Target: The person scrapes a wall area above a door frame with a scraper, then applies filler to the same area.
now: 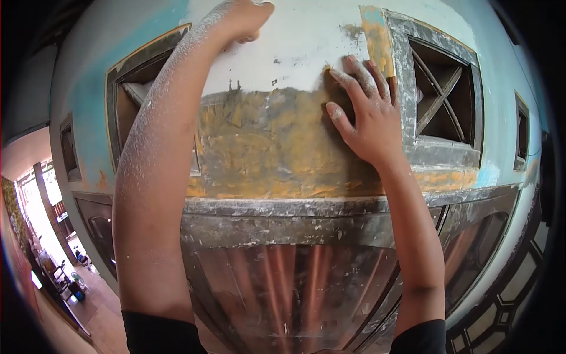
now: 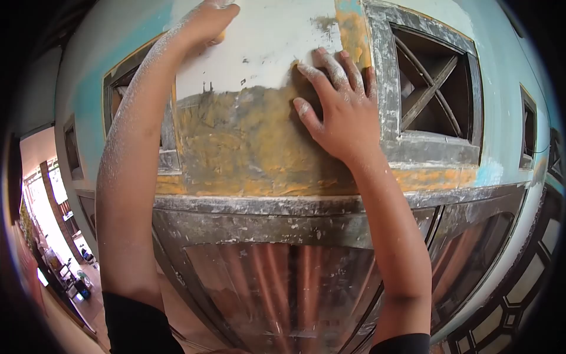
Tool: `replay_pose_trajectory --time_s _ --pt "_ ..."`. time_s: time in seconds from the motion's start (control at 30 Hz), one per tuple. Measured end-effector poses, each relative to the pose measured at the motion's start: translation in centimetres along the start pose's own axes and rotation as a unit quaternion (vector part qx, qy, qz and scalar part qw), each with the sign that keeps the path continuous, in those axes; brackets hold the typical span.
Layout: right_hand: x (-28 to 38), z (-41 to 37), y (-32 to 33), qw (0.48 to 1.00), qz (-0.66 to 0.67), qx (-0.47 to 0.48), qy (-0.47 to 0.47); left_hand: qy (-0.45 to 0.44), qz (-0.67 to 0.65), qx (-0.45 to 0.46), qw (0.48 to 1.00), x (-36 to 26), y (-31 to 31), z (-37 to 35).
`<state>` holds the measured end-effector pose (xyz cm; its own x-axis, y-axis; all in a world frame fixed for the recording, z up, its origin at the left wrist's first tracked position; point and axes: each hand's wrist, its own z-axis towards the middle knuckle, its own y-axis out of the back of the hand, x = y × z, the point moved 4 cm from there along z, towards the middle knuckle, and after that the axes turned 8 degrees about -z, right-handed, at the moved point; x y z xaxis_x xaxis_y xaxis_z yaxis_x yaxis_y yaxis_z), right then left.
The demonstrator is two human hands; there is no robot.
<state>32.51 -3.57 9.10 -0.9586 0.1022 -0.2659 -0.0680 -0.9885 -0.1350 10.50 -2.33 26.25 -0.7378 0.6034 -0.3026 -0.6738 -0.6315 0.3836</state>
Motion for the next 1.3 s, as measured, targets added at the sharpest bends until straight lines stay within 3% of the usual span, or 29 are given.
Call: replay_pose_trajectory --time_s 0.03,0.07,0.1,0.17,0.33,0.5,0.57,0.63,0.73,0.8,0.9,0.93,0.97,1.03,1.1,1.17,1.3 --pt "0.1 -0.2 0.0 1.000 -0.002 -0.001 -0.002 0.008 0.032 0.065 0.997 0.0 -0.3 -0.9" --pt "0.1 -0.1 0.1 1.000 -0.007 -0.007 -0.005 0.003 -0.026 0.106 0.994 0.9 -0.9 -0.6" --pt "0.0 0.0 0.0 1.000 -0.008 -0.006 -0.006 0.002 -0.027 0.108 0.994 1.7 -1.9 -0.7" --pt "-0.1 0.0 0.0 1.000 0.001 -0.015 -0.011 -0.149 -0.024 0.006 0.988 1.8 -3.0 -1.4" --pt "-0.4 0.2 0.2 1.000 0.020 -0.020 -0.011 -0.172 0.007 -0.013 0.985 1.8 -5.1 -3.8" --pt "-0.5 0.0 1.4 0.992 0.113 -0.057 -0.002 -0.183 -0.027 0.029 0.982 1.1 -6.4 -5.2" --pt "0.1 -0.2 1.9 0.987 0.149 -0.010 -0.055 -0.188 -0.060 0.056 0.979 0.8 -6.9 -5.4" --pt "1.8 0.4 2.2 0.958 0.282 0.027 -0.054 -0.177 -0.073 0.086 0.978 0.6 -7.0 -5.6" --pt "4.6 2.1 2.7 0.949 0.305 0.075 -0.025 -0.171 -0.129 0.075 0.974 0.6 -7.7 -5.5" --pt "5.3 3.3 1.8 0.950 0.288 0.106 -0.062 -0.184 -0.170 0.070 0.966 0.4 -7.4 -5.7" --pt "5.1 4.7 0.5 0.964 0.251 0.071 -0.053 -0.226 -0.216 0.015 0.950 1.7 -8.8 -3.8" --pt "5.1 4.9 0.5 0.971 0.218 0.077 -0.061 -0.097 -0.288 0.164 0.938 1.2 -7.2 -5.3" --pt "5.1 5.2 0.7 0.971 0.217 0.076 -0.061 -0.097 -0.288 0.163 0.938 1.7 -6.6 -5.4" --pt "4.6 5.5 0.7 0.984 0.112 0.114 -0.078 -0.186 -0.157 -0.051 0.969 2.8 -3.7 -5.1" --pt "3.5 6.7 0.4 0.989 0.095 0.085 -0.074 -0.180 -0.092 -0.069 0.977 5.4 -2.9 -3.9" --pt "2.3 8.8 0.0 0.993 0.075 0.053 -0.070 -0.235 0.056 -0.214 0.946 8.3 -4.2 -2.6" --pt "0.9 14.5 0.6 0.994 0.020 0.008 -0.108 -0.197 0.019 -0.271 0.942 9.7 -5.4 -1.8"
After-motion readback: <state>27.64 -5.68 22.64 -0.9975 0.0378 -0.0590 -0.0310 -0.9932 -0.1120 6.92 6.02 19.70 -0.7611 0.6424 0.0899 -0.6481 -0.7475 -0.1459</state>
